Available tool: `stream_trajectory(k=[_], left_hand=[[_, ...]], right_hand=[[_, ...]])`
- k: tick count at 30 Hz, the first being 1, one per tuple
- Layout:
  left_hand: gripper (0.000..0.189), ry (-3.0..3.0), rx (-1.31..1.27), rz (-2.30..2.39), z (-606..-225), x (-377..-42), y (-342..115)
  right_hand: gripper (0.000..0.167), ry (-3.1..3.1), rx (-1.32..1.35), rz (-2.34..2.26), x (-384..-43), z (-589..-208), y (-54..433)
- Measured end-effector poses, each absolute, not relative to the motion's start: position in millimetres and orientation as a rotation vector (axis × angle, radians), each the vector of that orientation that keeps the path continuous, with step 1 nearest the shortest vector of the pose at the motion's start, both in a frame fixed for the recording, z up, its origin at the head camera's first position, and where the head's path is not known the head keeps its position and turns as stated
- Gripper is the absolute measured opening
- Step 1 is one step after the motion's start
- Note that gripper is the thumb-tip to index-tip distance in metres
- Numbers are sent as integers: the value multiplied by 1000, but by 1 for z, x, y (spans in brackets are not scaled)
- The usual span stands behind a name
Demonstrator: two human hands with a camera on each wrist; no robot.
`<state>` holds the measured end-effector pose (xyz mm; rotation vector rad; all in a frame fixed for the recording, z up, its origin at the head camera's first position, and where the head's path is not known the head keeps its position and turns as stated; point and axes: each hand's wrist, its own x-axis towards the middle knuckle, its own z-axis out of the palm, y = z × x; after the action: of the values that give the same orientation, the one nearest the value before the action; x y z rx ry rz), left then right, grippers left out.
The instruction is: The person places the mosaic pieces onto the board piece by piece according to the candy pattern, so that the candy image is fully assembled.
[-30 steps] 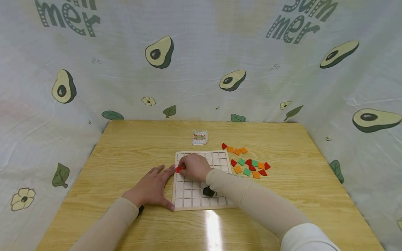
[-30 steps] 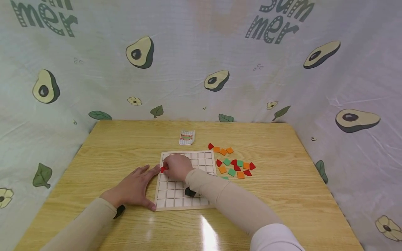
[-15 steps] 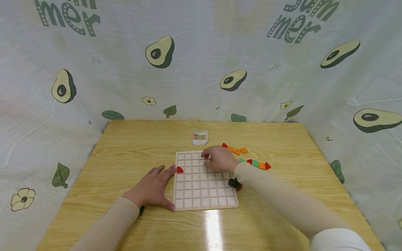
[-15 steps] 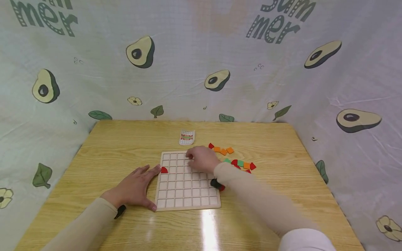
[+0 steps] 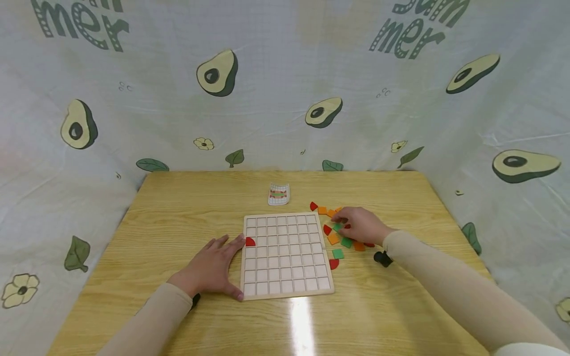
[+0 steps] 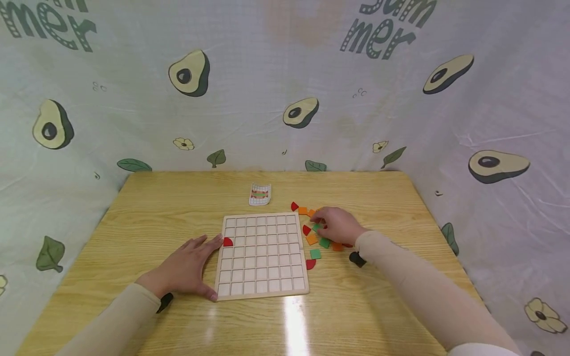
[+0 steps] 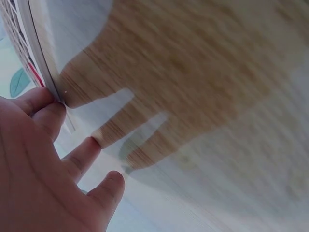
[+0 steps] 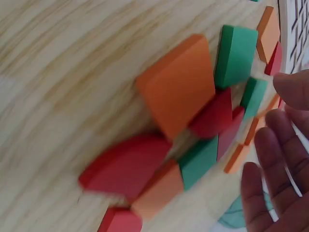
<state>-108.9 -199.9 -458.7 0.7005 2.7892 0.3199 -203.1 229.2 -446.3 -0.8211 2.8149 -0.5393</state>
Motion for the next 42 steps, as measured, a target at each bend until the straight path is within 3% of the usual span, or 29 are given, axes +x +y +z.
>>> stream_trajectory(k=[16,42], left_hand=[[137,2783,703,341,-457,-108,-197],[137,2786,692,338,-456,-108,-200]], right_hand=[[17,2849,-1193,-223,-212,-455,220],[18,2903,-1144,-274,-218,-455,215]])
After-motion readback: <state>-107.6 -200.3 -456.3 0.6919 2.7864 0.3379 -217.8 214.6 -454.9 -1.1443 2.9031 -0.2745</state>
